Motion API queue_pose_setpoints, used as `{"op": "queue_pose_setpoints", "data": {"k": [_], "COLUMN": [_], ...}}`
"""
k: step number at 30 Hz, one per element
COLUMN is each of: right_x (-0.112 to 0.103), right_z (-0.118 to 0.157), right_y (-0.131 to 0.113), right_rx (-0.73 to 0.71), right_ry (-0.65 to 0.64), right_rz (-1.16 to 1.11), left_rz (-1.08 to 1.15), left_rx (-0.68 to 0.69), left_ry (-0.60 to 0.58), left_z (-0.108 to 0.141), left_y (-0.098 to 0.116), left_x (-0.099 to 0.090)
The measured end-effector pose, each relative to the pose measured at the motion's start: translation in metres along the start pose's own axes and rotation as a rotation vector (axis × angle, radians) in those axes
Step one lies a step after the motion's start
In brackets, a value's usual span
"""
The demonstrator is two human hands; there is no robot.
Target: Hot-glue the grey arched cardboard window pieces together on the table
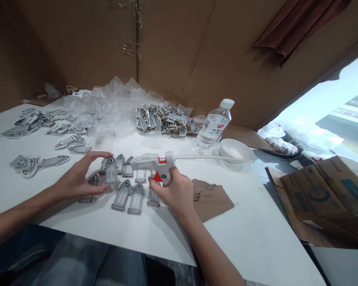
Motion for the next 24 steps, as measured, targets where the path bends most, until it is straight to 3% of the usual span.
{"op": "queue_pose_setpoints", "data": {"k": [7,12,24], "right_x": [0.004,0.011,0.018], "right_z": [0.001,0.003,0.005], "right_y": [0.004,0.0,-0.003], "right_rx": [0.024,-0.025,-0.077], "right_ry": [-0.018,-0.037,-0.081], "right_rz": [0.05,0.071,0.165], "left_rz": [-0.087,-0.117,-0.114], "left_rx": [0.097,0.193,0.206], "left_ry": [0.057,0.087,0.096], "left_z": [-0.035,-0.03,-0.02], "left_y": [0.01,0.012,0.01], "left_x": [0.001,0.008,0.01]}}
Point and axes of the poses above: each hand's wrist, its own z-axis away from the middle knuckle, its own x-axis out of the palm, y = z × x, the point moved 10 cm from there along -z, towards the middle knuckle, and after that the axes turned 2 degrees about -y, right-handed, at the moved point
